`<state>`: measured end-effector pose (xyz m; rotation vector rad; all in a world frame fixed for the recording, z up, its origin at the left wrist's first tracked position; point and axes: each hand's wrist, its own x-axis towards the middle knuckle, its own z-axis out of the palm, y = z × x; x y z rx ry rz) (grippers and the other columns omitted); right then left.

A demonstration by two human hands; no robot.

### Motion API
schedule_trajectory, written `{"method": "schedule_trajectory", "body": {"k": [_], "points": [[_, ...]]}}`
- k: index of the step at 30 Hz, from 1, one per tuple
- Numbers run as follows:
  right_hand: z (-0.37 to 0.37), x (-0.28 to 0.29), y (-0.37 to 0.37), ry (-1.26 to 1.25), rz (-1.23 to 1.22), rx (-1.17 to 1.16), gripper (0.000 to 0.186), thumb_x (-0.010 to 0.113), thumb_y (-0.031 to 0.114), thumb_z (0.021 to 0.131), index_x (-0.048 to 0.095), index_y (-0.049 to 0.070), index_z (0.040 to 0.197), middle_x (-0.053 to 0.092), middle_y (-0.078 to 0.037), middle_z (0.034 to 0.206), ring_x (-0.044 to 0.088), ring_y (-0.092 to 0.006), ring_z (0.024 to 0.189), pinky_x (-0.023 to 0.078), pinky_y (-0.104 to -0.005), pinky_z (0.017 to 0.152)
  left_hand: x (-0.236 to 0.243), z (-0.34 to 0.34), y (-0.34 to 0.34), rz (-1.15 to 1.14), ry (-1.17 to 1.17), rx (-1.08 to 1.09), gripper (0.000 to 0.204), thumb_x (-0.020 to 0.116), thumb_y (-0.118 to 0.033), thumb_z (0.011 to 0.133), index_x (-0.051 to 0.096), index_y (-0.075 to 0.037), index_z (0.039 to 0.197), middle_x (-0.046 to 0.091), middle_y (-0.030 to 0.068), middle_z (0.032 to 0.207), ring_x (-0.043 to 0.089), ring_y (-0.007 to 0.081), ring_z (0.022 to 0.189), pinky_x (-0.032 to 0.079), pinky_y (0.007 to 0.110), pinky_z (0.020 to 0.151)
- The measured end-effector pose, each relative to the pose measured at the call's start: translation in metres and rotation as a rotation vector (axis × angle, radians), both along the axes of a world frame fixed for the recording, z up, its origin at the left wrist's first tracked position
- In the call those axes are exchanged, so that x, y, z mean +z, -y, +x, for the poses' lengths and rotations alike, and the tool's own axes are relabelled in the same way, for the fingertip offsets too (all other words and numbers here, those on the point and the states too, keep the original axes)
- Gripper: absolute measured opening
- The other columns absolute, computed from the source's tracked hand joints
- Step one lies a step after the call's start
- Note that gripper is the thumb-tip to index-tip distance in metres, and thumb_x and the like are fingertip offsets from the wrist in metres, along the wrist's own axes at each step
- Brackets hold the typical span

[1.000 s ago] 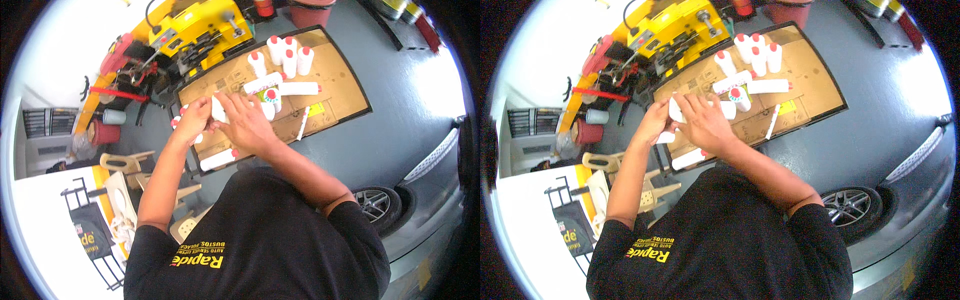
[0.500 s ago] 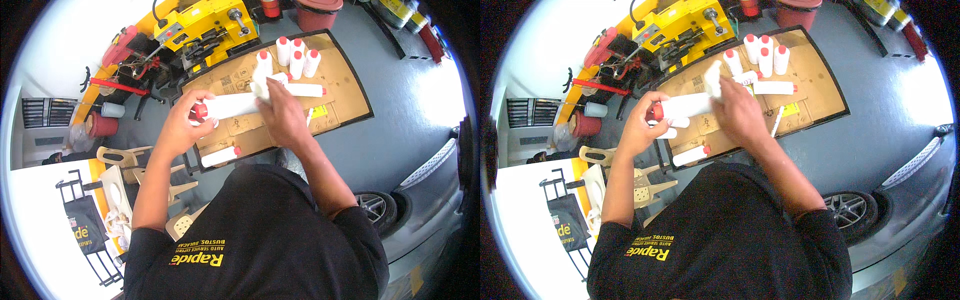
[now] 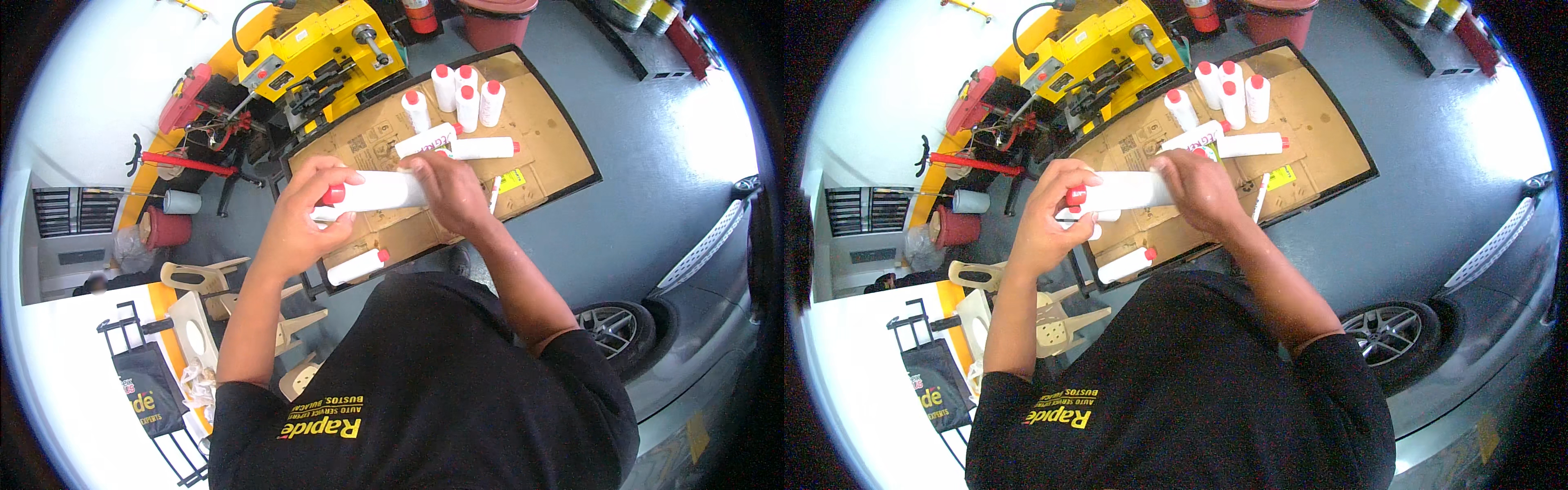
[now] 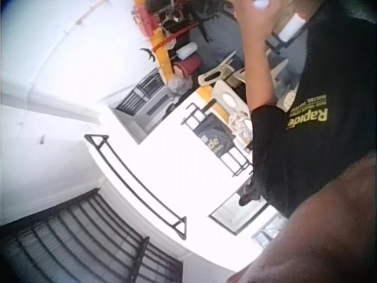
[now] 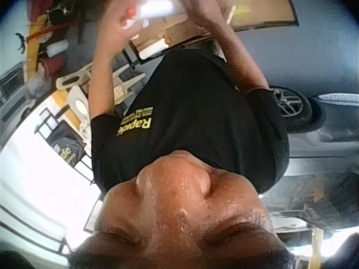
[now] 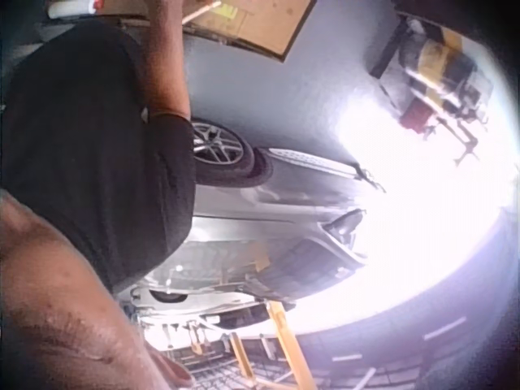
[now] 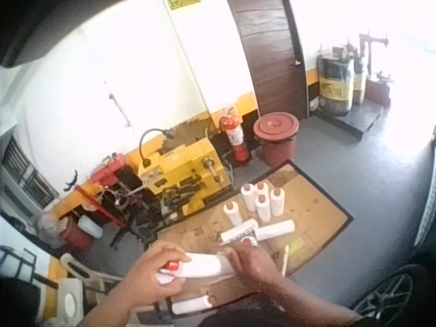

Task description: The person wipes several plastic bottles with a cloth and writes labels on them using a marker.

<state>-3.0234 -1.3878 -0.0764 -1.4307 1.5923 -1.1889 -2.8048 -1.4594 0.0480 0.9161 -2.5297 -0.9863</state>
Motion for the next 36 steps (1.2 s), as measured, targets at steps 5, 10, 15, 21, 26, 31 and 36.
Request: {"method": "schedule_trajectory", "body": {"k": [5,10,15,21,26,31,36], "points": [[0.022,0.046,-0.011,0.128,-0.262,-0.171,0.037,0.049,0.020,0.103,0.058,0.006,0.137,0.063,-0.022,0.111,0.062,-0.0396,0.104,0.048,-0.0460,0.090,-0.009,-0.007,-0.005,0.028,-0.069,0.038,0.041,0.068,0.000,0.076,0.063,-0.007,0.115,0.054,0.0063,0.113,0.059,0.0155,0.097,0.051,0.028,0.087],[0.045,0.045,0.005,-0.155,-0.533,-0.220,0.035,0.052,0.023,0.101,0.058,0.008,0.132,0.062,-0.019,0.101,0.060,-0.0391,0.095,0.046,-0.0462,0.088,-0.005,-0.023,-0.012,0.108,-0.115,0.163,0.042,0.073,-0.003,0.075,0.064,-0.008,0.115,0.057,0.0071,0.109,0.060,0.0181,0.095,0.050,0.030,0.087],[0.022,0.022,0.002,0.124,-0.286,0.150,0.034,0.044,0.031,0.107,0.068,0.007,0.113,0.067,-0.018,0.101,0.064,-0.0344,0.095,0.050,-0.0418,0.083,-0.008,-0.012,-0.016,0.056,-0.037,0.076,0.041,0.072,-0.003,0.074,0.065,-0.007,0.114,0.057,0.0077,0.112,0.060,0.0199,0.101,0.049,0.030,0.090],[-0.003,-0.007,0.006,0.514,0.108,0.322,0.047,0.039,0.038,0.110,0.069,0.002,0.111,0.068,-0.009,0.100,0.060,-0.0162,0.091,0.049,-0.0351,0.085,-0.012,0.014,-0.005,0.081,-0.093,-0.047,0.038,0.065,0.003,0.076,0.066,-0.008,0.112,0.054,0.0091,0.127,0.060,0.0207,0.109,0.049,0.032,0.095],[0.006,0.000,-0.003,0.838,0.314,0.313,0.046,0.040,0.039,0.110,0.066,0.001,0.115,0.067,-0.007,0.100,0.061,-0.0143,0.093,0.048,-0.0316,0.086,-0.035,0.027,0.011,0.220,-0.319,-0.062,0.043,0.057,0.011,0.077,0.065,-0.008,0.115,0.050,0.0101,0.136,0.054,0.0231,0.123,0.047,0.036,0.101],[0.028,-0.018,-0.001,0.956,0.190,0.181,0.043,0.043,0.038,0.109,0.064,0.001,0.117,0.066,-0.005,0.099,0.060,-0.0128,0.091,0.048,-0.0295,0.083,-0.050,0.006,-0.010,0.431,-0.796,0.151,0.064,0.065,0.004,0.086,0.044,-0.007,0.145,0.045,0.0099,0.146,0.045,0.0280,0.138,0.044,0.042,0.110],[0.048,0.004,-0.003,0.763,0.007,-0.082,0.033,0.049,0.029,0.106,0.062,0.001,0.118,0.066,-0.010,0.104,0.062,-0.0194,0.095,0.048,-0.0332,0.087,-0.086,-0.004,-0.034,0.744,-0.709,0.358,0.064,0.072,-0.011,0.089,0.041,-0.004,0.145,0.050,0.0131,0.145,0.054,0.0276,0.128,0.046,0.046,0.108]]}}
